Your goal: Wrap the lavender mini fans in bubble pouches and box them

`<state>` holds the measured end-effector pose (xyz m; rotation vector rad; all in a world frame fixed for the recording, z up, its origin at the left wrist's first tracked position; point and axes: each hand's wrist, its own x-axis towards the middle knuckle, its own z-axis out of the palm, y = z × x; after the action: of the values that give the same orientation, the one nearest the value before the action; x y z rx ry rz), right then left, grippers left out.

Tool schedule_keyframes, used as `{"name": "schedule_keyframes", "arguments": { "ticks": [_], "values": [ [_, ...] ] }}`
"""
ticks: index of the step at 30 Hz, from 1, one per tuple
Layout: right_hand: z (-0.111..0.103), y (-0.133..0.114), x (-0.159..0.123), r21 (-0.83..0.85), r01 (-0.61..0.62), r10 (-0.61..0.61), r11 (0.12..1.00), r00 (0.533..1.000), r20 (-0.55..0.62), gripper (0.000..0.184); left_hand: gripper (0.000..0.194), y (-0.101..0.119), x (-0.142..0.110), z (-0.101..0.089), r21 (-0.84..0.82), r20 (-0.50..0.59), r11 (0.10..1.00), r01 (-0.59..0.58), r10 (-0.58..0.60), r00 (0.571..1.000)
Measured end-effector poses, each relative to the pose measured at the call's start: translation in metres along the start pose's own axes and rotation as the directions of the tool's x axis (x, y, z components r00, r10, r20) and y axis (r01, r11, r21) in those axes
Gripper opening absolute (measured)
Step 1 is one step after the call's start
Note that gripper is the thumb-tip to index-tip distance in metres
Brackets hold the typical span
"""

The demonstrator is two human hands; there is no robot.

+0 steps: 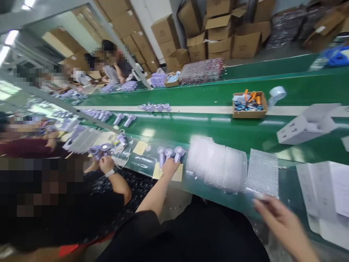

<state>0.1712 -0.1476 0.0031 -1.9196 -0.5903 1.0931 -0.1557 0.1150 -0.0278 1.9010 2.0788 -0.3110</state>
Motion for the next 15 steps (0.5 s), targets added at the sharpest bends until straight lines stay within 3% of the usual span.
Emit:
{"name": "schedule_keyframes", "arguments": {
  "ticks": [2, 4, 5, 7, 9, 11, 12, 13, 14, 15],
  "values": [
    [0.045, 0.000, -0.007, 0.172, -0.042, 0.002, 0.984, 0.974, 0.228, 0.032, 0.041, 0.015, -0.015, 0.005, -0.106, 0.000, 0.991, -0.080, 0.081, 0.997],
    [0.083, 0.001, -0.003, 0.440, -0.154, 0.033, 0.885, 0.962, 0.272, 0.035, 0.046, 0.040, -0.041, 0.014, -0.351, 0.040, 0.918, -0.187, 0.214, 0.976],
    [0.095, 0.002, 0.002, 0.555, -0.193, 0.027, 0.809, 0.956, 0.293, 0.037, 0.046, 0.055, -0.057, 0.020, -0.494, 0.082, 0.839, -0.228, 0.306, 0.949],
    [0.103, 0.006, 0.015, 0.696, -0.203, 0.019, 0.689, 0.965, 0.263, 0.038, 0.047, 0.090, -0.092, 0.036, -0.701, 0.201, 0.665, -0.256, 0.529, 0.824],
    [0.086, 0.014, 0.024, 0.760, -0.171, 0.077, 0.627, 0.984, 0.158, 0.037, 0.050, 0.127, -0.121, 0.054, -0.780, 0.292, 0.578, -0.241, 0.675, 0.677],
    [0.051, 0.027, 0.025, 0.798, -0.149, 0.206, 0.584, 0.978, 0.032, 0.036, 0.050, 0.164, -0.136, 0.071, -0.769, 0.257, 0.551, -0.323, 0.730, 0.634],
    [0.030, 0.035, 0.023, 0.815, -0.148, 0.272, 0.560, 0.962, -0.012, 0.036, 0.046, 0.182, -0.139, 0.080, -0.724, 0.189, 0.536, -0.434, 0.759, 0.623],
    [0.009, 0.043, 0.018, 0.830, -0.154, 0.327, 0.537, 0.944, -0.036, 0.035, 0.038, 0.198, -0.139, 0.088, -0.635, 0.112, 0.509, -0.582, 0.806, 0.582],
    [-0.011, 0.050, 0.012, 0.841, -0.164, 0.371, 0.515, 0.928, -0.046, 0.034, 0.030, 0.213, -0.137, 0.096, -0.499, 0.062, 0.457, -0.737, 0.866, 0.495],
    [-0.030, 0.058, 0.005, 0.849, -0.180, 0.399, 0.497, 0.916, -0.040, 0.032, 0.024, 0.227, -0.134, 0.104, -0.334, 0.063, 0.378, -0.863, 0.923, 0.380]
  ]
}}
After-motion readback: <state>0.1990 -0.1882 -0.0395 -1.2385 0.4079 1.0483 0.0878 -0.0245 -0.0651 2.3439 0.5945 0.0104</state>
